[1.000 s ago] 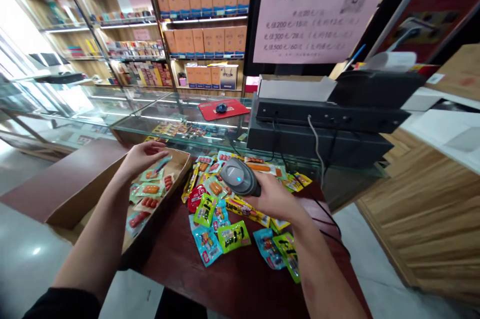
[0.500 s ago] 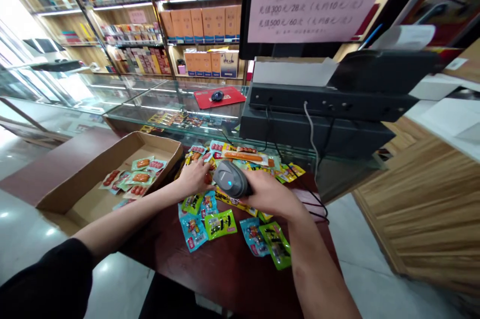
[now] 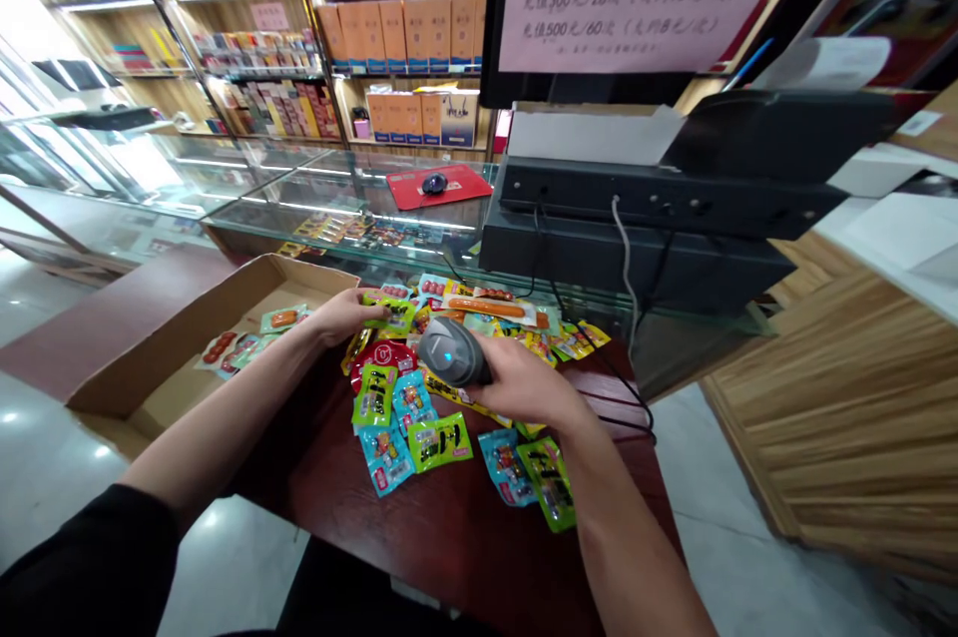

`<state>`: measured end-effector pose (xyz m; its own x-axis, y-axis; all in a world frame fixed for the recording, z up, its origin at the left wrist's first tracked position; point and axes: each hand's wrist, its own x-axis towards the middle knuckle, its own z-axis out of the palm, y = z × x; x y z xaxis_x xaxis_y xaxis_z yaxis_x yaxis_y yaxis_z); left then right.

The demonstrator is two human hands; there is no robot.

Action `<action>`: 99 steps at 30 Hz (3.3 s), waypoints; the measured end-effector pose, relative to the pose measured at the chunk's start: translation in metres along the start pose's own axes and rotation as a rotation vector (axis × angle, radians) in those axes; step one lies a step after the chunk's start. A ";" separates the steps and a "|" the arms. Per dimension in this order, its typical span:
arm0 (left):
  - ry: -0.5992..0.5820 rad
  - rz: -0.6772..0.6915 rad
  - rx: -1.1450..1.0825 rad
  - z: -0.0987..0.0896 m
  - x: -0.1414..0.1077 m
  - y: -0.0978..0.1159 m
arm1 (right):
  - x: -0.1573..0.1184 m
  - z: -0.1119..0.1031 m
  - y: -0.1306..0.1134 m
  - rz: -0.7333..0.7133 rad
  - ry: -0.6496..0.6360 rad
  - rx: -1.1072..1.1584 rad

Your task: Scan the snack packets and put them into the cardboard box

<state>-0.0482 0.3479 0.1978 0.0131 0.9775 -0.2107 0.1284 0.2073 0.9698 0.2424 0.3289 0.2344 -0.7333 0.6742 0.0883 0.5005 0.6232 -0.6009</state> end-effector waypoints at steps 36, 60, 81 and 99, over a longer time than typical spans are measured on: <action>-0.014 -0.066 -0.352 -0.026 -0.005 0.010 | 0.014 0.018 -0.003 0.034 0.147 0.006; 0.048 -0.037 -0.146 -0.038 -0.031 0.026 | -0.005 -0.016 0.003 0.006 0.222 -0.005; -0.024 0.599 1.096 0.141 0.067 0.024 | -0.056 -0.066 0.055 0.247 0.388 0.048; -0.248 0.064 0.365 0.028 0.007 0.040 | -0.031 -0.042 0.006 0.073 0.214 0.041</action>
<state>-0.0151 0.3623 0.2321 0.2638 0.9397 -0.2175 0.4609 0.0753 0.8843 0.2876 0.3280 0.2615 -0.5792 0.7885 0.2069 0.5268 0.5558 -0.6431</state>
